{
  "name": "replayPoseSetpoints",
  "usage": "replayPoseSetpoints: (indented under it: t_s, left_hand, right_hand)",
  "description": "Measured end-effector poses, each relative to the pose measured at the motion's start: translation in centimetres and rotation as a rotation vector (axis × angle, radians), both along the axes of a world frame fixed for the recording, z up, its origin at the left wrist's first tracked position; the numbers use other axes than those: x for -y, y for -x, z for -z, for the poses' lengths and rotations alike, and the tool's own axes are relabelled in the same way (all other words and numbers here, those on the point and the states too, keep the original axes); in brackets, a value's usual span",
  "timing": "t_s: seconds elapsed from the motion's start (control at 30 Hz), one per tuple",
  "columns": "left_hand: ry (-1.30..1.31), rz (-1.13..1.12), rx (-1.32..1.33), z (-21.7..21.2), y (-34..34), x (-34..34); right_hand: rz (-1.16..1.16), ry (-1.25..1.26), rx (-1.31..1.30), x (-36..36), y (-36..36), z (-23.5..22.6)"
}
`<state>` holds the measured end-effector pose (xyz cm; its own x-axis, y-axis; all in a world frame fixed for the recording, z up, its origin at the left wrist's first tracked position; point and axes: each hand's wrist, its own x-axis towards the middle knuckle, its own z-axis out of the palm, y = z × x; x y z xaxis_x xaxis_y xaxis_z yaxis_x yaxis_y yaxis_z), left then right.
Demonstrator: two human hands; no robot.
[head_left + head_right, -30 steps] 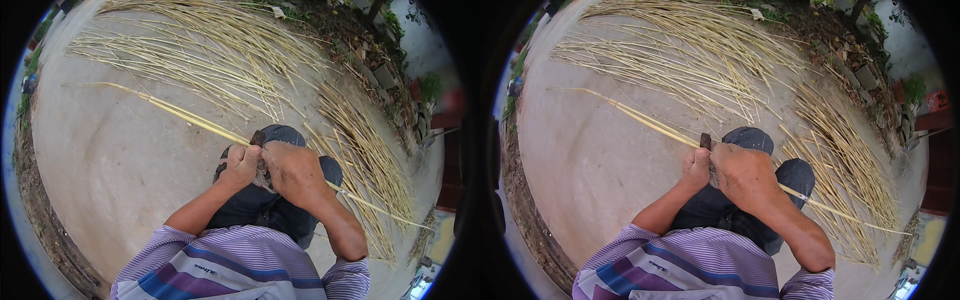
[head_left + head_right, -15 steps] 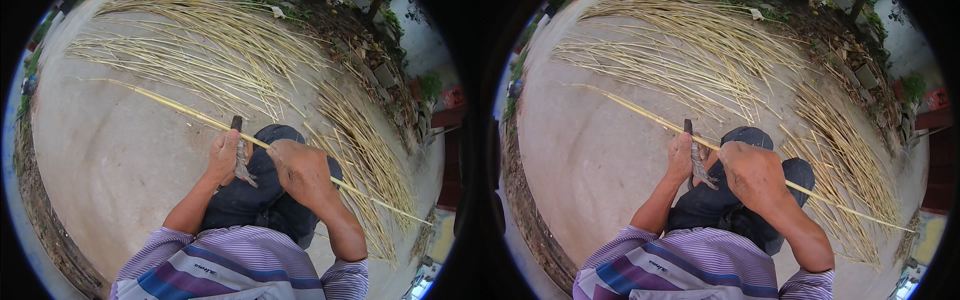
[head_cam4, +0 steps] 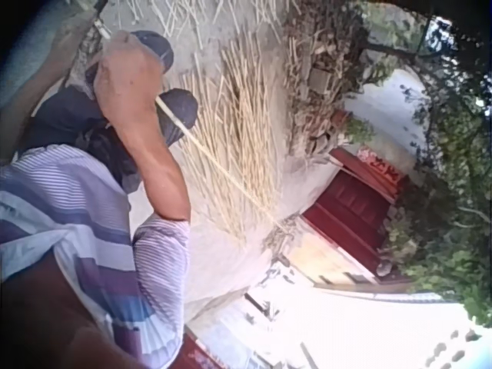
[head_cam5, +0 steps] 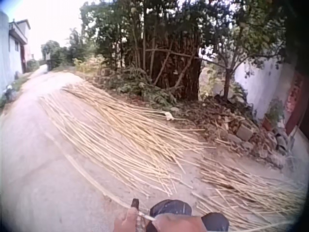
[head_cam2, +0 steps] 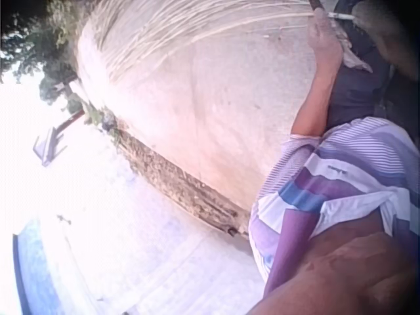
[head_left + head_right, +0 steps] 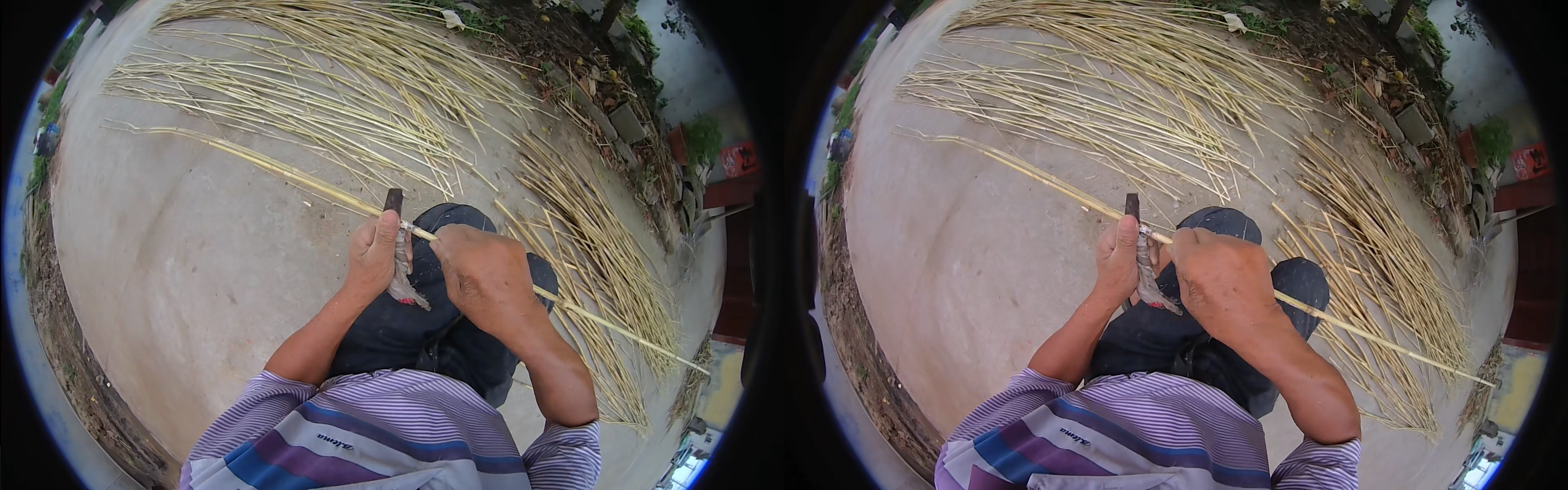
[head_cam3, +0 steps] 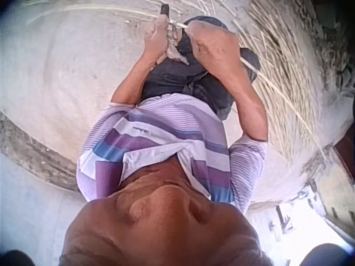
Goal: The person sits on a concrete surface and uses a knife to peel the outer layer off long, thin sticks. The person repeatedly picks up sticks, peels them, and places them on the ground.
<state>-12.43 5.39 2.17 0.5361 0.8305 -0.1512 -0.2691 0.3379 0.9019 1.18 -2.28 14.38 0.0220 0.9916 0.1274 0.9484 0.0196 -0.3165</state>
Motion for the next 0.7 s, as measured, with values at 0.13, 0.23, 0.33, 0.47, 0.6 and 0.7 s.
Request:
replayPoseSetpoints:
  t_s: [0.13, 0.23, 0.33, 0.47, 0.6, 0.7]
  left_hand:
    - [0.019, -0.047, 0.014, -0.1, -0.3, 0.5]
    - [-0.004, -0.061, 0.025, -0.1, -0.5, 1.1]
    - [-0.127, -0.101, -0.053, -0.6, -0.5, 1.7]
    - [-0.247, -0.077, -0.116, -1.3, -0.6, 2.1]
    - [-0.115, -0.004, -0.093, -0.3, 0.7, -0.3]
    - [0.076, -0.185, -0.048, 1.3, 3.0, -4.3]
  right_hand:
    - [0.007, 0.021, -0.020, 0.0, 0.3, -0.1]
    - [0.021, 0.032, -0.059, 0.2, 0.4, 0.0]
    - [0.005, 0.038, -0.081, 0.3, 0.5, 0.0]
    - [0.001, 0.000, -0.097, 0.3, 0.8, 1.0]
    - [0.021, -0.023, -0.070, 0.7, -0.1, 0.0]
    - [0.033, 0.019, -0.039, 1.5, -1.4, -0.6]
